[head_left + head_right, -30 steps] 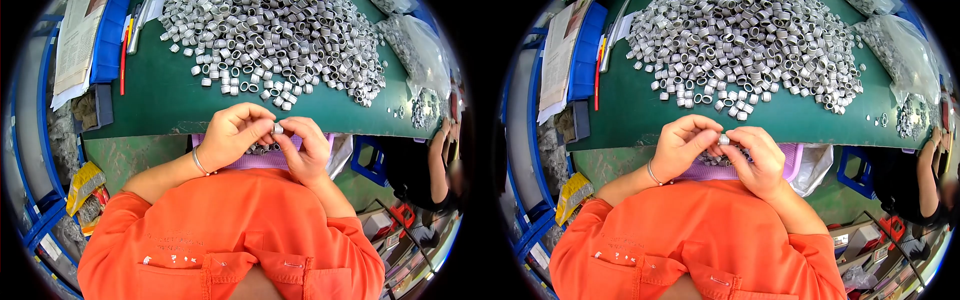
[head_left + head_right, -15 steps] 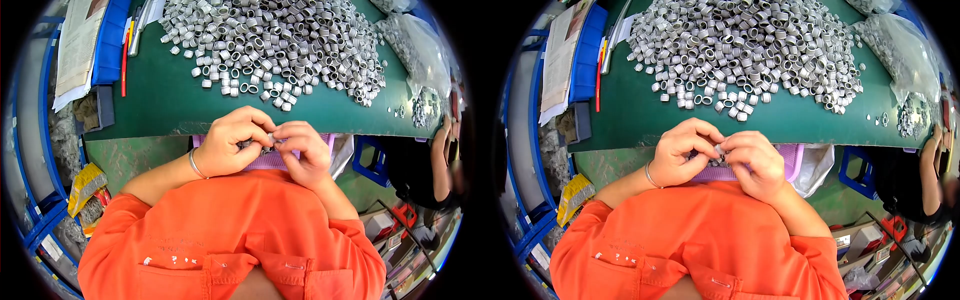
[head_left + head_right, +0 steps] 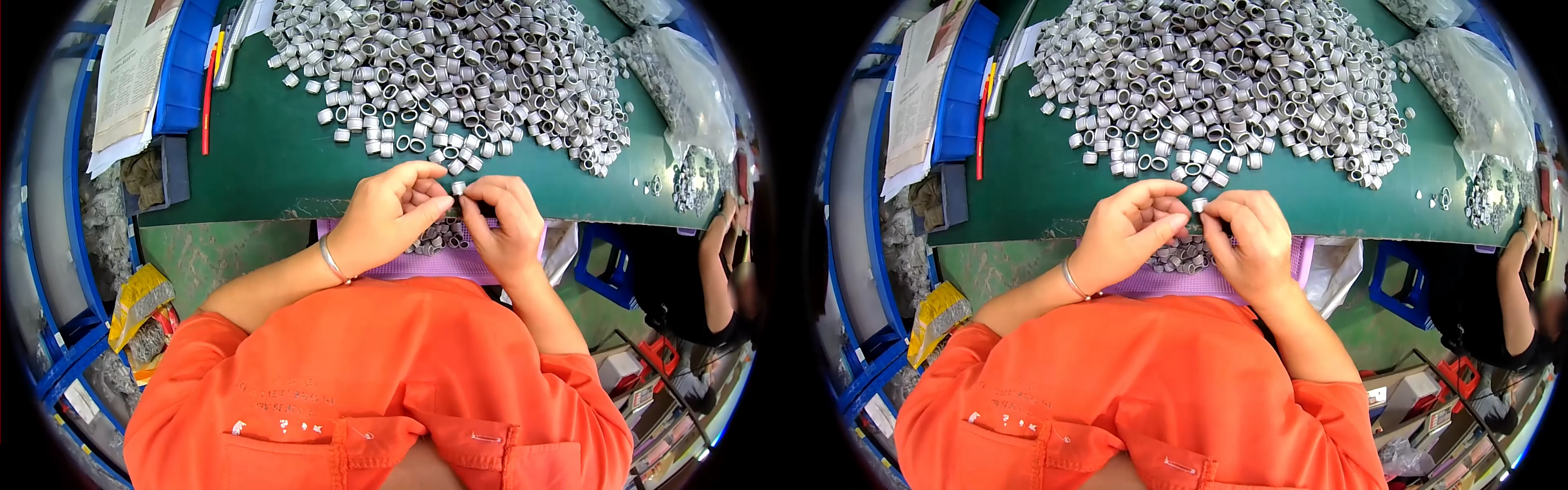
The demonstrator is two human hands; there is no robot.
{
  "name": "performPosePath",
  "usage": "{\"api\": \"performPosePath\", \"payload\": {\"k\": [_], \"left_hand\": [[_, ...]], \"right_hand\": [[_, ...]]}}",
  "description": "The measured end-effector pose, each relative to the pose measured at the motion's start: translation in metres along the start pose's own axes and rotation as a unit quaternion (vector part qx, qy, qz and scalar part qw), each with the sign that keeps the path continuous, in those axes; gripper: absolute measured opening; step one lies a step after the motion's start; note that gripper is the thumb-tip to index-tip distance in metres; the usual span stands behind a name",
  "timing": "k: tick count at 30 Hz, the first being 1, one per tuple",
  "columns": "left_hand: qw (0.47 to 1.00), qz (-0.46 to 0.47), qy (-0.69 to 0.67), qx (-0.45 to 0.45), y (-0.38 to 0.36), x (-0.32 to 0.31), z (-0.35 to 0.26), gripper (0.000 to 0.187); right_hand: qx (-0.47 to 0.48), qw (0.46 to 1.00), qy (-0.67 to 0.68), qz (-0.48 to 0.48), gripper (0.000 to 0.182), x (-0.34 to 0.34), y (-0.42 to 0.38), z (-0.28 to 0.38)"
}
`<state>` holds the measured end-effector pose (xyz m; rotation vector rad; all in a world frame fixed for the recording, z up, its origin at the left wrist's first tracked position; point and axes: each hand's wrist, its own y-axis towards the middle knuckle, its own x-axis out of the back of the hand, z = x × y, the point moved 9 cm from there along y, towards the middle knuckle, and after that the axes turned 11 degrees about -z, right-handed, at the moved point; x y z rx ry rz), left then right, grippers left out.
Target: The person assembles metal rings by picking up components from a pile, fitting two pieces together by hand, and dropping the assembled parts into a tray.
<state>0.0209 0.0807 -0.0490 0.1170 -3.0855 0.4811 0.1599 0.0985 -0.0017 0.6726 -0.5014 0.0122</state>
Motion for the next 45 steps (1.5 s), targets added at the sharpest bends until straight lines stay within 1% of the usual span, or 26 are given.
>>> {"api": "performPosePath", "payload": {"k": [2,4,6,7,9,10,12,14,15,17,20,23,26,28,30,31,32,33,34,36,38,40,41,42,44,45], "left_hand": [[0.994,0.049,-0.029,0.09,0.001,-0.008,0.008,0.016],[0.993,0.042,-0.051,0.095,0.002,-0.007,0.011,0.016],[0.995,0.012,-0.013,-0.101,0.003,0.001,-0.011,0.016],[0.995,0.012,-0.013,-0.1,0.002,0.002,-0.01,0.016],[0.984,0.007,0.026,-0.176,-0.005,0.001,-0.025,0.016],[0.984,0.007,0.026,-0.175,-0.006,0.001,-0.025,0.016],[0.985,0.0,-0.013,-0.174,-0.007,0.002,-0.026,0.014],[0.987,-0.009,-0.012,-0.162,-0.006,0.005,-0.026,0.013],[0.988,-0.016,-0.012,-0.151,-0.005,0.008,-0.025,0.012],[0.99,-0.003,-0.014,-0.14,-0.006,0.006,-0.022,0.011],[0.991,0.014,-0.018,-0.132,-0.007,0.003,-0.019,0.012],[0.99,0.021,-0.004,-0.143,-0.009,0.002,-0.022,0.013],[0.988,0.016,-0.007,-0.156,-0.011,0.0,-0.026,0.013],[0.987,0.009,-0.028,-0.159,-0.011,0.001,-0.028,0.013],[0.961,-0.014,0.053,-0.269,-0.016,0.003,-0.045,0.016],[0.962,-0.013,0.053,-0.269,-0.015,0.005,-0.046,0.016],[0.948,0.025,0.085,-0.304,-0.018,0.0,-0.052,0.017],[0.931,0.062,0.116,-0.339,-0.022,-0.005,-0.055,0.018],[0.925,0.097,0.143,-0.338,-0.023,-0.01,-0.05,0.016],[0.908,0.108,0.184,-0.362,-0.024,-0.014,-0.045,0.015],[0.916,0.096,0.186,-0.343,-0.022,-0.012,-0.043,0.015],[0.924,0.084,0.187,-0.324,-0.02,-0.011,-0.042,0.014],[0.952,0.056,0.161,-0.254,-0.014,-0.005,-0.036,0.014],[0.974,0.028,0.135,-0.182,-0.009,0.002,-0.028,0.014],[0.977,0.026,0.139,-0.157,-0.007,0.003,-0.026,0.013],[0.996,0.029,0.043,-0.073,-0.003,0.002,-0.014,0.013]], "right_hand": [[0.011,0.998,0.057,-0.005,0.024,0.001,0.0,0.009],[0.016,0.997,0.069,0.007,0.024,0.0,-0.002,0.013],[-0.149,0.978,0.147,0.004,0.021,-0.004,-0.007,-0.008],[-0.202,0.964,0.173,0.007,0.017,-0.006,-0.01,-0.013],[-0.206,0.962,0.178,0.032,0.017,-0.008,-0.011,-0.011],[-0.208,0.959,0.183,0.056,0.016,-0.012,-0.012,-0.009],[-0.214,0.956,0.194,0.055,0.015,-0.011,-0.012,-0.013],[-0.133,0.962,0.231,0.049,0.02,-0.009,-0.007,-0.005],[-0.134,0.962,0.232,0.049,0.02,-0.01,-0.009,-0.002],[-0.254,0.9,0.354,-0.006,0.031,-0.01,-0.018,-0.01],[-0.24,0.903,0.355,0.006,0.038,-0.01,-0.021,-0.011],[-0.25,0.895,0.369,0.009,0.039,-0.009,-0.025,-0.011],[-0.211,0.918,0.337,0.016,0.039,-0.008,-0.026,-0.005],[-0.229,0.907,0.353,-0.006,0.037,-0.009,-0.027,-0.004],[-0.247,0.896,0.368,-0.028,0.035,-0.006,-0.029,-0.007],[-0.234,0.907,0.349,-0.015,0.031,-0.005,-0.028,-0.008],[-0.221,0.918,0.33,-0.001,0.028,-0.003,-0.027,-0.009],[-0.18,0.955,0.237,-0.003,0.02,0.003,-0.02,-0.014],[-0.046,0.995,0.092,0.011,0.018,0.01,0.0,-0.003],[-0.117,0.993,0.022,-0.016,0.018,0.012,0.002,-0.025],[-0.113,0.993,-0.013,-0.01,0.019,0.005,0.012,-0.029],[0.015,0.996,-0.086,0.011,0.02,-0.003,0.015,-0.015],[0.022,0.995,-0.093,0.014,0.022,-0.004,0.015,-0.014],[0.024,0.995,-0.093,0.014,0.022,-0.003,0.012,-0.013],[-0.046,0.999,-0.014,-0.004,0.023,0.002,0.006,-0.019],[-0.058,0.998,0.022,0.001,0.024,0.003,0.005,-0.013]]}}
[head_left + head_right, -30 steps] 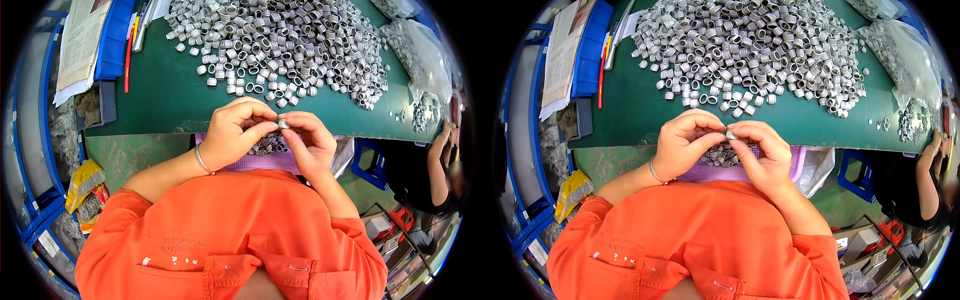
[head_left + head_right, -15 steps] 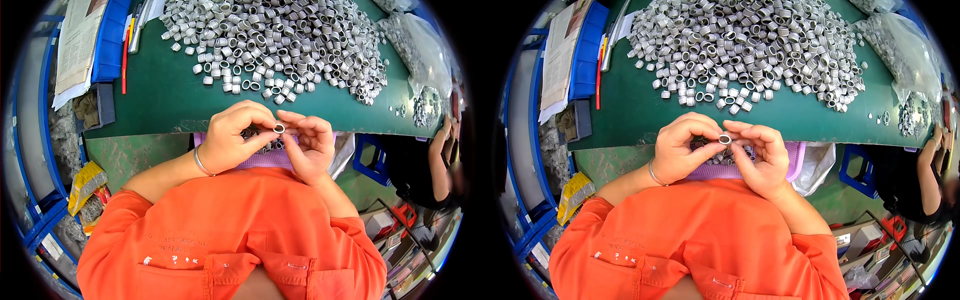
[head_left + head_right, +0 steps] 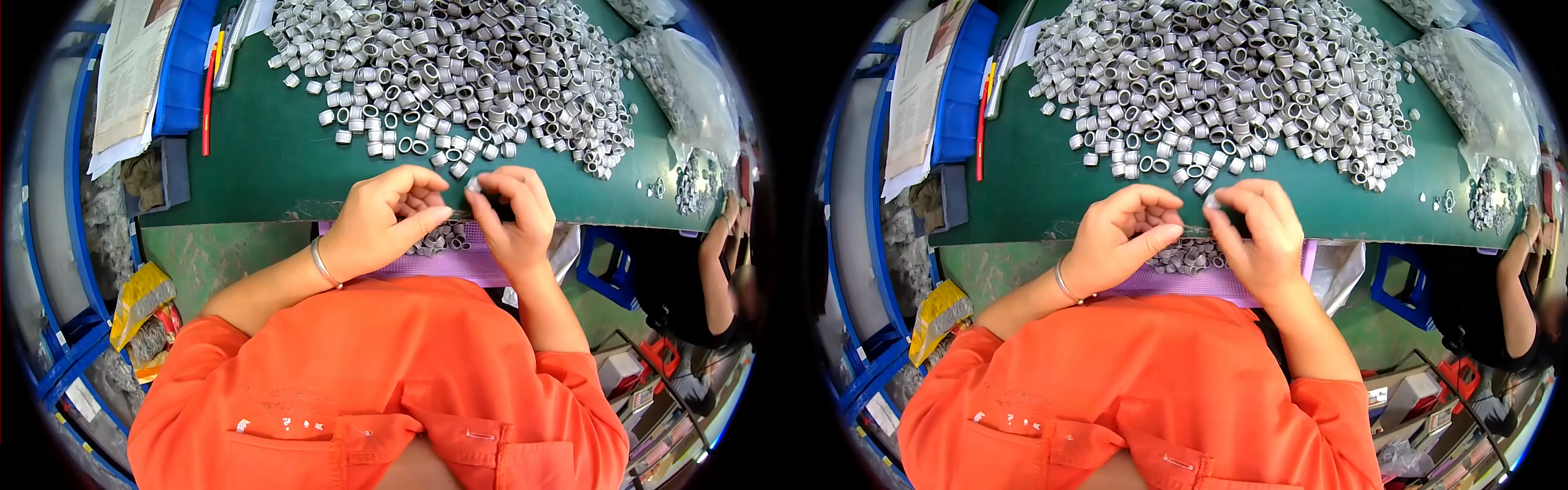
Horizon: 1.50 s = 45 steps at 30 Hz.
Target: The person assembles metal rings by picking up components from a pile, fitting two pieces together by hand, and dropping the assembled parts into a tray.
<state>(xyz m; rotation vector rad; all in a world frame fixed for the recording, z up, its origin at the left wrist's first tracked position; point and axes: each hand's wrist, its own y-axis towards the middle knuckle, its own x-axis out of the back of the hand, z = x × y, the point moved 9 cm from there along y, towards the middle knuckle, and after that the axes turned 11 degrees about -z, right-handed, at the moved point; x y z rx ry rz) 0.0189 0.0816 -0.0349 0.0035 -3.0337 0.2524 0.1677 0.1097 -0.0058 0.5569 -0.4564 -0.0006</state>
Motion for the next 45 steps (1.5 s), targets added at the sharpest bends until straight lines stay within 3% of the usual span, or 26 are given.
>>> {"api": "performPosePath", "payload": {"k": [1,5,7,9,19,22,23,24,29,31,34,36,41,44,45], "left_hand": [[0.992,0.0,-0.1,0.083,-0.001,-0.003,0.013,0.015],[0.982,0.037,-0.148,0.109,0.003,-0.011,0.017,0.017],[0.988,0.01,-0.146,0.057,0.004,-0.007,0.013,0.017],[0.994,-0.009,-0.084,-0.066,0.003,-0.001,-0.005,0.02],[0.992,-0.011,-0.119,-0.052,-0.004,0.0,-0.005,0.022],[0.991,-0.031,-0.077,-0.106,-0.004,0.005,-0.015,0.02],[0.985,-0.036,-0.018,-0.169,-0.004,0.007,-0.027,0.019],[0.972,-0.04,0.041,-0.229,-0.007,0.006,-0.036,0.018],[0.967,-0.037,0.051,-0.249,-0.01,0.01,-0.038,0.017],[0.963,-0.021,0.052,-0.265,-0.012,0.01,-0.04,0.018],[0.974,-0.05,0.073,-0.207,-0.007,0.015,-0.029,0.015],[0.982,-0.058,0.08,-0.162,-0.003,0.012,-0.022,0.014],[0.995,-0.057,0.056,-0.059,0.004,0.009,-0.002,0.023],[0.999,-0.054,0.004,0.004,0.006,0.009,0.007,0.029],[0.997,-0.051,-0.047,0.038,0.006,0.008,0.013,0.027]], "right_hand": [[0.018,0.999,0.031,0.006,0.025,-0.001,0.0,0.01],[0.043,0.994,0.1,0.015,0.028,-0.005,-0.005,0.028],[-0.137,0.972,0.19,0.005,0.027,-0.008,-0.01,0.002],[-0.14,0.973,0.179,0.027,0.024,-0.01,-0.01,0.002],[-0.192,0.933,0.3,0.054,0.02,-0.016,-0.018,-0.003],[-0.204,0.923,0.323,0.051,0.017,-0.018,-0.016,0.001],[-0.219,0.909,0.352,0.044,0.015,-0.018,-0.017,0.001],[-0.22,0.909,0.352,0.044,0.015,-0.017,-0.017,-0.001],[-0.177,0.928,0.313,0.095,0.016,-0.018,-0.02,0.004],[-0.072,0.943,0.283,0.161,0.019,-0.023,-0.015,0.018],[-0.003,0.992,0.097,0.077,0.019,-0.013,-0.003,0.017],[0.041,0.998,-0.045,0.013,0.02,-0.014,0.007,0.01],[0.122,0.991,-0.049,0.023,0.023,-0.02,0.005,0.014],[-0.09,0.986,0.141,0.01,0.025,-0.014,-0.003,-0.012],[-0.09,0.986,0.141,0.01,0.025,-0.015,-0.006,-0.008]]}}
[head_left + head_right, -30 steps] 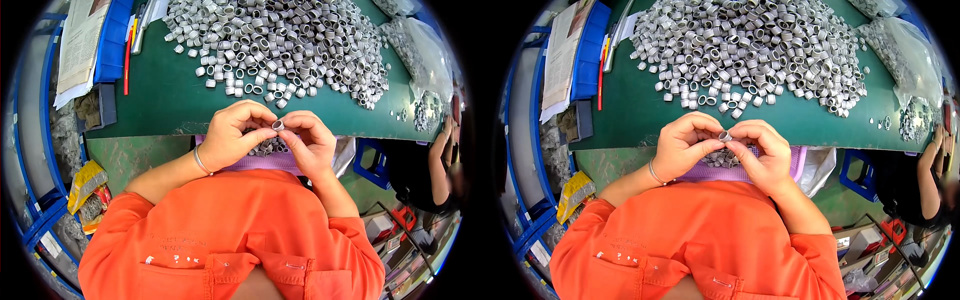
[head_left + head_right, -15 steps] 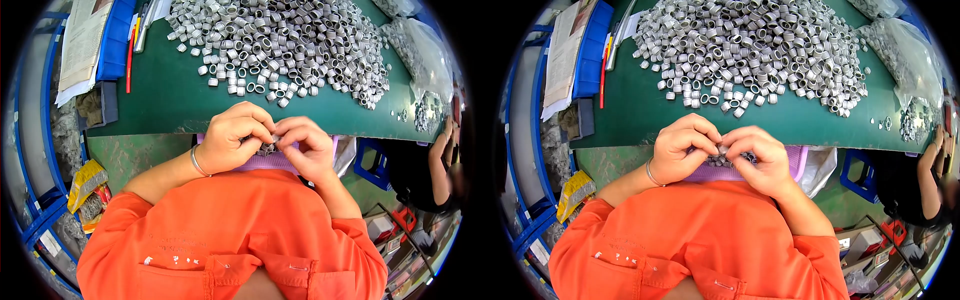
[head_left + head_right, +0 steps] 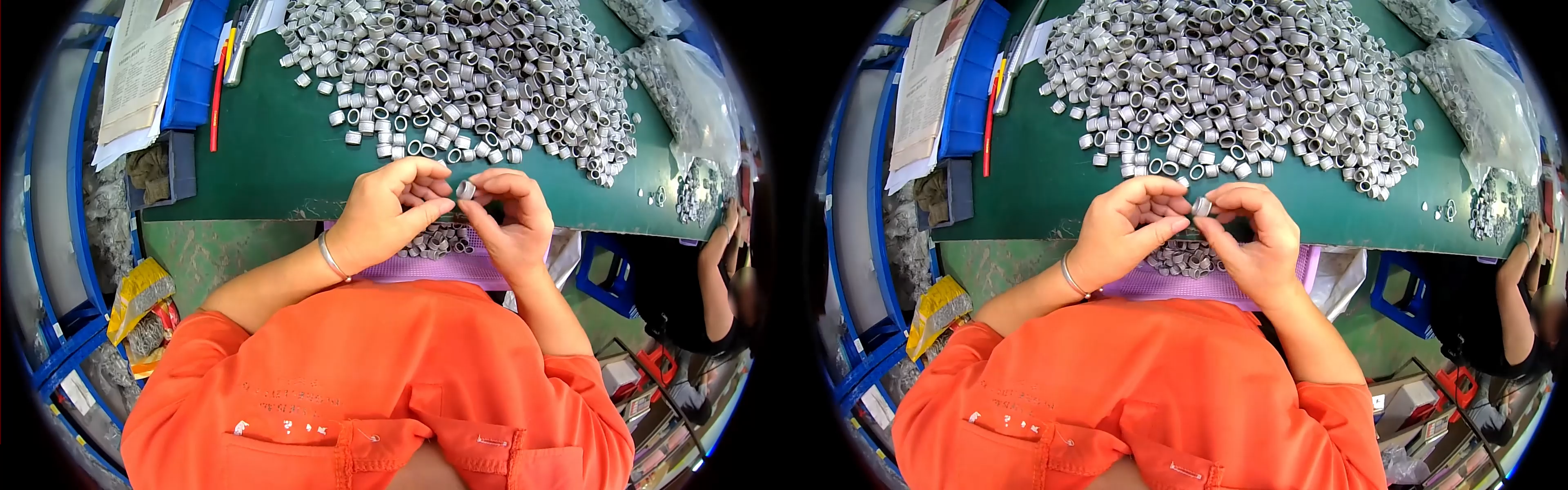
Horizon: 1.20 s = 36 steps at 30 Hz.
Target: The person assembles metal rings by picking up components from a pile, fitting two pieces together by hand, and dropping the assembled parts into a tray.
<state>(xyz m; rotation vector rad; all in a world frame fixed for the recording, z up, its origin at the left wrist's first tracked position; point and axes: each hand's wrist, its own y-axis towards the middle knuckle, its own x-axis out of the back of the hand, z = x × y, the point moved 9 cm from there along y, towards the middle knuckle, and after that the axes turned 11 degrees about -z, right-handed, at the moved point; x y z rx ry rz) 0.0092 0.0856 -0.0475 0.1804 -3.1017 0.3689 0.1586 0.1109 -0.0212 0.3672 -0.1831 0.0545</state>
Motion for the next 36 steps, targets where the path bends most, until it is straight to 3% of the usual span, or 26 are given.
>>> {"api": "performPosePath", "payload": {"k": [1,2,3,10,11,13,14,17,22,24,27,29,31,33,34,36], "left_hand": [[1.0,0.001,0.0,0.0,-0.001,0.0,-0.001,0.027],[0.996,-0.003,0.042,-0.075,-0.003,0.001,-0.016,0.024],[0.985,-0.008,0.084,-0.149,-0.006,0.001,-0.029,0.02],[0.988,0.009,0.089,-0.129,-0.009,-0.001,-0.029,0.013],[0.994,0.027,0.055,-0.091,-0.009,-0.004,-0.024,0.012],[0.997,0.045,0.02,-0.051,-0.009,-0.007,-0.015,0.011],[0.997,0.04,-0.015,-0.066,-0.009,-0.007,-0.014,0.011],[0.994,0.029,-0.038,-0.095,-0.009,-0.004,-0.02,0.013],[0.987,0.025,-0.004,-0.156,-0.009,-0.001,-0.027,0.018],[0.974,0.021,0.008,-0.227,-0.012,-0.001,-0.038,0.019],[0.978,0.0,-0.004,-0.207,-0.012,0.001,-0.036,0.018],[0.985,0.014,-0.008,-0.172,-0.012,0.001,-0.031,0.018],[0.99,0.027,-0.012,-0.137,-0.011,-0.001,-0.027,0.018],[0.998,0.041,-0.044,-0.004,-0.011,-0.003,-0.011,0.017],[0.998,0.04,-0.043,-0.005,-0.01,-0.003,-0.008,0.017],[0.992,0.031,-0.079,-0.098,-0.009,-0.001,-0.017,0.017]], "right_hand": [[-0.05,0.996,0.08,-0.006,0.024,-0.003,-0.003,-0.002],[-0.099,0.982,0.158,-0.012,0.024,-0.004,-0.004,-0.004],[-0.069,0.99,0.123,0.02,0.024,-0.005,-0.005,0.002],[-0.064,0.985,0.157,0.016,0.024,-0.003,-0.006,0.004],[-0.064,0.985,0.157,0.016,0.024,-0.001,-0.006,0.002],[0.024,0.995,0.072,0.061,0.025,-0.003,-0.008,0.012],[0.024,0.995,0.072,0.062,0.025,-0.005,-0.008,0.013],[-0.107,0.979,0.167,0.04,0.024,-0.009,-0.009,0.006],[-0.148,0.97,0.179,0.067,0.024,-0.011,-0.013,-0.001],[-0.149,0.967,0.193,0.073,0.024,-0.012,-0.013,0.0],[-0.162,0.962,0.209,0.064,0.022,-0.01,-0.009,-0.001],[-0.019,0.987,0.142,0.069,0.02,-0.007,-0.002,0.016],[0.025,0.994,0.088,0.059,0.02,-0.006,-0.001,0.026],[0.077,0.995,0.041,0.05,0.019,-0.007,-0.003,0.035],[0.079,0.995,0.043,0.049,0.019,-0.008,-0.006,0.036],[-0.046,0.992,0.117,-0.008,0.02,-0.002,-0.006,0.019]]}}
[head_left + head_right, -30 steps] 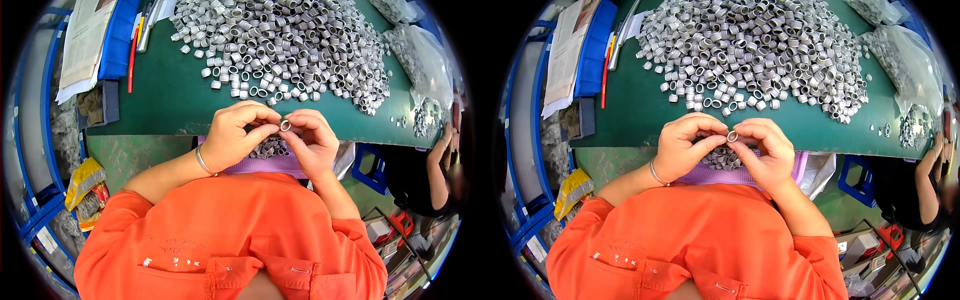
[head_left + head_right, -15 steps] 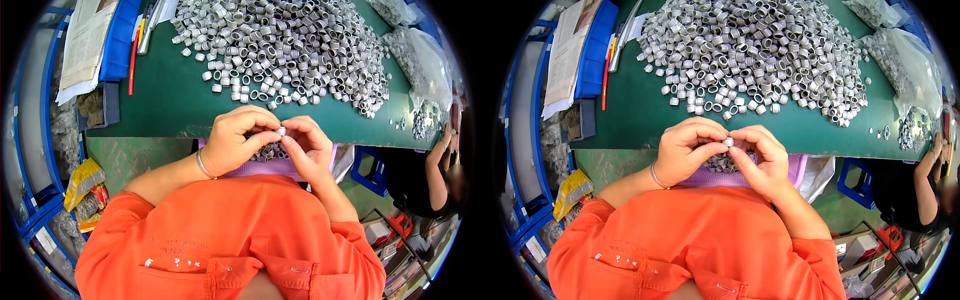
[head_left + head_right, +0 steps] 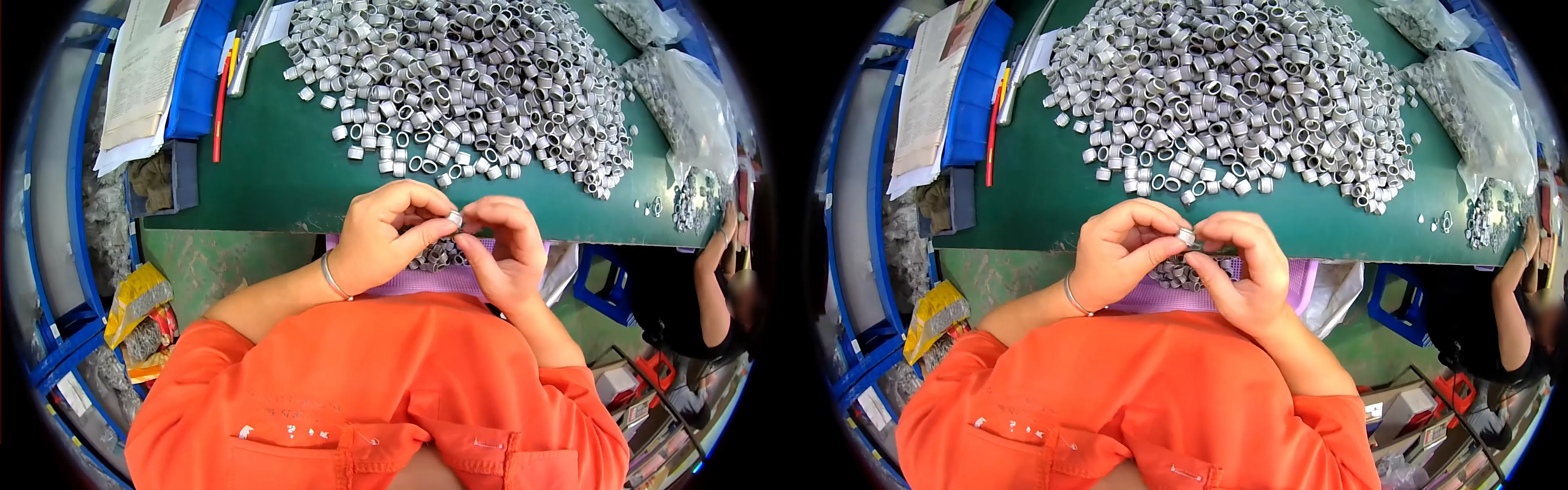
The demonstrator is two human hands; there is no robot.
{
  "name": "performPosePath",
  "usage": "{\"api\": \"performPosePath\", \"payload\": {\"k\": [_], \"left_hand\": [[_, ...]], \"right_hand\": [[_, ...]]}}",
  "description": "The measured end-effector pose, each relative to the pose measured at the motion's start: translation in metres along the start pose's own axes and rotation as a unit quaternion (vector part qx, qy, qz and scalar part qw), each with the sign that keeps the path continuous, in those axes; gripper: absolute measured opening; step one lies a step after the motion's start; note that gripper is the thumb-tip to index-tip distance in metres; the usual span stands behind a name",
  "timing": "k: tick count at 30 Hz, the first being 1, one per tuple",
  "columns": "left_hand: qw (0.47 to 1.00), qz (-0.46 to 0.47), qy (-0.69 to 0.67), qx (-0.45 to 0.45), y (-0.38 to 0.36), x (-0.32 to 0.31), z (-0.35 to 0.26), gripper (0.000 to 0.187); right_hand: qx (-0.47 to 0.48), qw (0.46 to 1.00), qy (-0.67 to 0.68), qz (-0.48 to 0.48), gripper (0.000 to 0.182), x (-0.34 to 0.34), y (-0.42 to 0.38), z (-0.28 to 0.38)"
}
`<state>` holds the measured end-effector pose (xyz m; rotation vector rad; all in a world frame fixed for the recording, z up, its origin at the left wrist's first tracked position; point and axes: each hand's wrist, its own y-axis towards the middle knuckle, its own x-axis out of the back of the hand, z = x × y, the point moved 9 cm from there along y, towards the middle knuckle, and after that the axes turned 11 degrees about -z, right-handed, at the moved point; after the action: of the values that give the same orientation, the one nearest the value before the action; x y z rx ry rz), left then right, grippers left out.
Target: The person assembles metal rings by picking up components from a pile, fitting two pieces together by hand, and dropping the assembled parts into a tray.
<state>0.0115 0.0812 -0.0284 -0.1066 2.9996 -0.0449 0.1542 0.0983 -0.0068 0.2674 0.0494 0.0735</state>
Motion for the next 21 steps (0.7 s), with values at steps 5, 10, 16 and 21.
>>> {"api": "performPosePath", "payload": {"k": [5,10,16,21], "left_hand": [[0.996,-0.001,0.041,-0.075,0.0,-0.002,-0.016,0.021],[0.993,-0.015,0.047,-0.105,-0.001,-0.001,-0.02,0.026],[0.983,-0.01,0.084,-0.161,-0.003,0.0,-0.023,0.026],[0.973,-0.01,0.118,-0.199,-0.004,0.0,-0.03,0.028]], "right_hand": [[0.035,0.995,-0.076,0.054,0.023,-0.006,0.004,0.002],[0.102,0.99,-0.083,0.052,0.021,-0.009,0.008,0.013],[0.074,0.997,-0.018,0.009,0.027,-0.005,0.0,0.008],[0.054,0.998,0.024,0.016,0.032,-0.005,-0.001,0.005]]}}
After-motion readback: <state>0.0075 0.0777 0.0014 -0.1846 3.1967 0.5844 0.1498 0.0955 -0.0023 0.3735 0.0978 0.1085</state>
